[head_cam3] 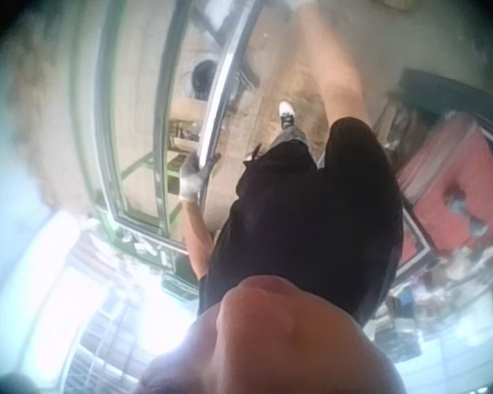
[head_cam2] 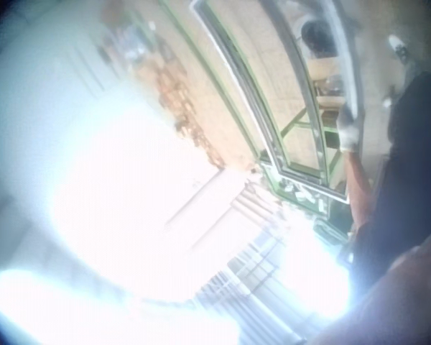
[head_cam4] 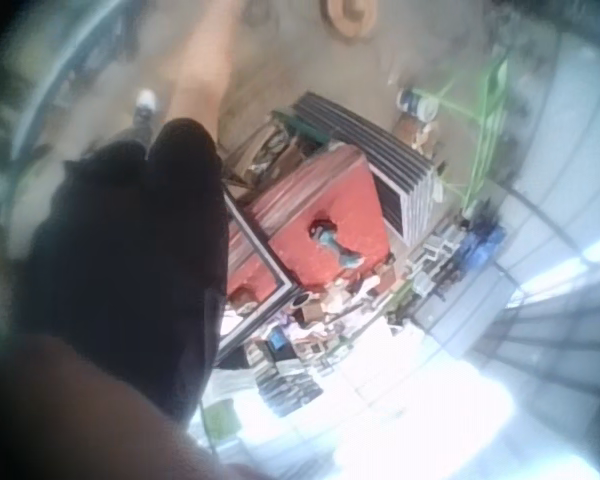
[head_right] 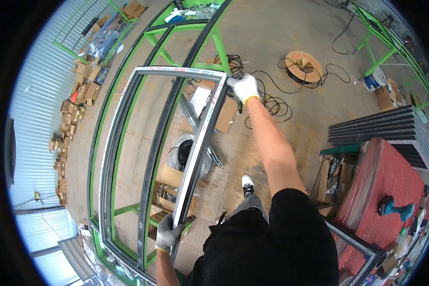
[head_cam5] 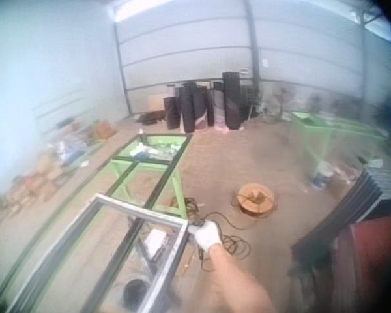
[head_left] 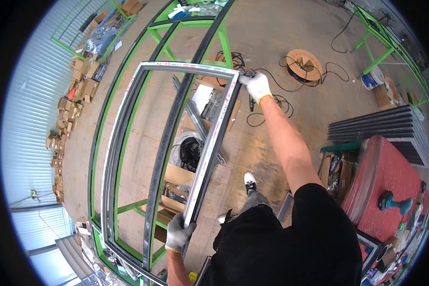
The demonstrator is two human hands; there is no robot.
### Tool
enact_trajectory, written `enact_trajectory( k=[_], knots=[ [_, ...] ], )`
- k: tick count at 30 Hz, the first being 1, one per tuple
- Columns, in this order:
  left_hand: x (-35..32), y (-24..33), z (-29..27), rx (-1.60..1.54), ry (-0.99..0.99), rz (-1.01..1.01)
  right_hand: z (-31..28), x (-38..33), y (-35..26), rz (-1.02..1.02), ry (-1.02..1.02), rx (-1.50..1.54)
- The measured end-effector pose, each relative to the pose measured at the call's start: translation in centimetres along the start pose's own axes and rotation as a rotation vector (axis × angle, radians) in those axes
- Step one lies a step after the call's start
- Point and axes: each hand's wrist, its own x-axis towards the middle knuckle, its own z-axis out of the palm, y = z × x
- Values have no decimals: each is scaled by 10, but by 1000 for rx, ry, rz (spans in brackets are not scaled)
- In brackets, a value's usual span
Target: The person assembles aluminum window frames by inserting corner connectors and securing them with a handheld rivet gun. They repeatedly lift frames, align corners, and fasten joints before stacking completed frames on a nearby rack.
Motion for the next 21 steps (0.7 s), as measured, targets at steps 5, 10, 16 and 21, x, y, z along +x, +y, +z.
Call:
enact_trajectory(
  k=[5, 10, 16, 21],
  knots=[
    [-2, 0, 2, -37, 0, 46, -9, 27, -5, -7, -33, 0],
    [-2, 1, 1, 8, -2, 27, -16, 21, -10, 131, -90, 138],
    [2, -3, 1, 63, -5, 40, -13, 27, -4, 219, -140, 147],
    [-1, -3, 1, -36, -13, 50, -11, 18, -1, 185, -122, 207]
  ],
)
